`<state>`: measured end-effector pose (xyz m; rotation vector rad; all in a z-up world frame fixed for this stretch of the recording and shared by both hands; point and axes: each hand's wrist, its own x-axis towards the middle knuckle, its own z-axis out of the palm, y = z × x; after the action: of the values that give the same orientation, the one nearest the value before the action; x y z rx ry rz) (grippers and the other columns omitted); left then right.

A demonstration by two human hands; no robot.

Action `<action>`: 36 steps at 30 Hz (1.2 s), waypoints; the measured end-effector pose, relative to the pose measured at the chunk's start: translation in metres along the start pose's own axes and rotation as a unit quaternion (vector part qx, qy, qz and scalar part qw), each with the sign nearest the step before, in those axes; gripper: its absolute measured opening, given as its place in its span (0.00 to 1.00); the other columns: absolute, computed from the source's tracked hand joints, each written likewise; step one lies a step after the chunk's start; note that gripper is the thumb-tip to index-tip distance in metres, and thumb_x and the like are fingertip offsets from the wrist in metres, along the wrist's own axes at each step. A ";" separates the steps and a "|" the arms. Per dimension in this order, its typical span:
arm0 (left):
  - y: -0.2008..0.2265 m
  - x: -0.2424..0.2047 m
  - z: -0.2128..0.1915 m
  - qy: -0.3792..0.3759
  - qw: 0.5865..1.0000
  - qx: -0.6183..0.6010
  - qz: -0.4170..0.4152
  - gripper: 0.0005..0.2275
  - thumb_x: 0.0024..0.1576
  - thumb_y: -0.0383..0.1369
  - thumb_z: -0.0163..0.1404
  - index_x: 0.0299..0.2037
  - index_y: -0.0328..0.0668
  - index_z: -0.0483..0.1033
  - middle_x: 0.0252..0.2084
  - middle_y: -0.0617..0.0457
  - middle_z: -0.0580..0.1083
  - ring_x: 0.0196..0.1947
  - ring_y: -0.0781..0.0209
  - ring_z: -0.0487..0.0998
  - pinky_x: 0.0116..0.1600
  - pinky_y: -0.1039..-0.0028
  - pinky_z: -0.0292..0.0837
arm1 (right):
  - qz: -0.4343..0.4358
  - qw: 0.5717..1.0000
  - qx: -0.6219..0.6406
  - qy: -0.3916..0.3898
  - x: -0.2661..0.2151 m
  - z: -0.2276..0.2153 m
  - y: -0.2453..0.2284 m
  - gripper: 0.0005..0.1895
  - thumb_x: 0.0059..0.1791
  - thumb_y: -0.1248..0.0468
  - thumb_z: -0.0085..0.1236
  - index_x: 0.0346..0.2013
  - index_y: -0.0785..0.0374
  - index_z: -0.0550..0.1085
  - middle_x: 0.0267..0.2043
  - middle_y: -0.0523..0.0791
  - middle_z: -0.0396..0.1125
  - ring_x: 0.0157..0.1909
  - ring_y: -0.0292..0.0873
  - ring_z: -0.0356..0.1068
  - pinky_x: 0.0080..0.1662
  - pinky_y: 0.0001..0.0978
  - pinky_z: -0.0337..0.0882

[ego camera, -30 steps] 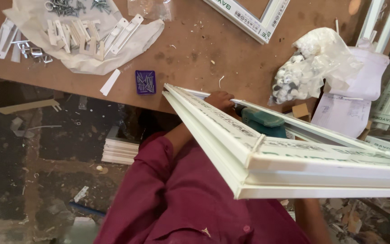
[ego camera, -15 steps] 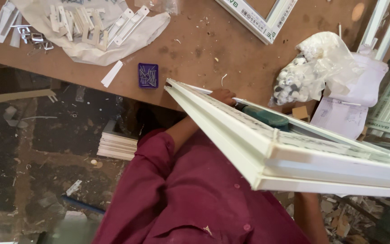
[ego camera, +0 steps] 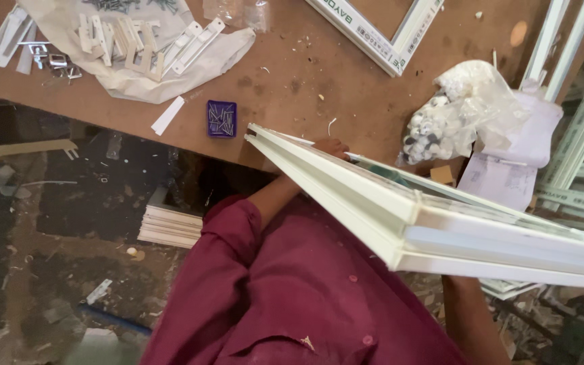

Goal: The person assembles white window frames on a workbench. They align frame pieces, use a power drill to fasten them, and flip the frames to work on different sides. The person handles frame components, screws, and a drill throughout the process.

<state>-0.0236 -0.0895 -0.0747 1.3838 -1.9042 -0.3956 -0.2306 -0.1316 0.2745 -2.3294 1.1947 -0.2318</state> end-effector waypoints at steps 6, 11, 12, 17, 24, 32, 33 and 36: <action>0.004 0.000 0.010 0.078 0.987 -0.111 -0.083 0.10 0.56 0.38 0.50 0.43 0.45 0.79 0.47 0.50 0.75 0.49 0.52 0.74 0.52 0.64 0.70 | -0.043 0.983 -0.129 -0.122 0.018 0.010 -0.057 0.23 0.38 0.58 0.68 0.45 0.60 0.79 0.43 0.53 0.75 0.46 0.56 0.74 0.49 0.48 0.71; 0.011 0.009 0.006 0.074 0.962 -0.193 -0.177 0.12 0.58 0.39 0.48 0.47 0.45 0.77 0.51 0.49 0.74 0.51 0.52 0.74 0.55 0.65 0.69 | -0.021 0.929 -0.271 -0.250 0.030 0.019 -0.081 0.23 0.37 0.57 0.68 0.45 0.60 0.79 0.42 0.53 0.75 0.45 0.56 0.74 0.48 0.48 0.71; 0.012 0.008 0.004 0.072 0.958 -0.201 -0.189 0.13 0.58 0.39 0.47 0.48 0.45 0.77 0.51 0.49 0.74 0.52 0.52 0.73 0.56 0.65 0.69 | -0.010 0.921 -0.287 -0.262 0.031 0.020 -0.082 0.23 0.37 0.57 0.68 0.45 0.60 0.79 0.42 0.53 0.75 0.45 0.57 0.74 0.48 0.48 0.71; 0.015 0.013 -0.009 0.068 0.945 -0.235 -0.217 0.15 0.60 0.41 0.45 0.52 0.44 0.75 0.55 0.49 0.74 0.54 0.52 0.73 0.58 0.65 0.67 | 0.039 0.898 -0.324 -0.295 0.036 0.019 -0.081 0.19 0.38 0.58 0.66 0.42 0.59 0.81 0.42 0.53 0.76 0.44 0.56 0.75 0.48 0.48 0.72; 0.024 0.012 -0.023 0.078 0.928 -0.262 -0.254 0.18 0.63 0.42 0.42 0.58 0.44 0.73 0.60 0.48 0.73 0.58 0.52 0.72 0.63 0.66 0.65 | 0.133 0.883 -0.346 -0.288 0.043 0.018 -0.084 0.22 0.38 0.57 0.68 0.43 0.63 0.80 0.37 0.57 0.74 0.40 0.59 0.74 0.45 0.50 0.72; 0.030 0.015 -0.033 0.129 0.859 -0.415 -0.270 0.21 0.66 0.45 0.40 0.64 0.46 0.70 0.65 0.50 0.71 0.63 0.53 0.70 0.68 0.68 0.62 | 0.264 0.872 -0.294 -0.290 0.044 0.017 -0.083 0.19 0.42 0.58 0.65 0.42 0.69 0.80 0.27 0.57 0.74 0.30 0.54 0.75 0.38 0.47 0.72; 0.028 0.016 -0.033 0.137 0.845 -0.443 -0.266 0.21 0.66 0.45 0.40 0.65 0.47 0.70 0.66 0.50 0.71 0.63 0.53 0.70 0.68 0.69 0.62 | 0.237 0.881 -0.293 -0.285 0.044 0.018 -0.083 0.19 0.41 0.58 0.66 0.42 0.68 0.80 0.27 0.56 0.74 0.30 0.53 0.74 0.38 0.45 0.72; 0.025 0.019 -0.028 0.080 0.932 -0.259 -0.241 0.21 0.65 0.46 0.39 0.65 0.49 0.70 0.66 0.51 0.70 0.62 0.53 0.70 0.66 0.68 0.61 | 0.204 0.894 -0.291 -0.274 0.045 0.016 -0.086 0.20 0.39 0.60 0.67 0.42 0.67 0.79 0.26 0.54 0.73 0.30 0.51 0.74 0.38 0.42 0.71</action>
<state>-0.0240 -0.0927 -0.0328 1.4435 -1.1863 -0.9209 -0.1367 -0.1201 0.3007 -2.2677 1.5316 0.9909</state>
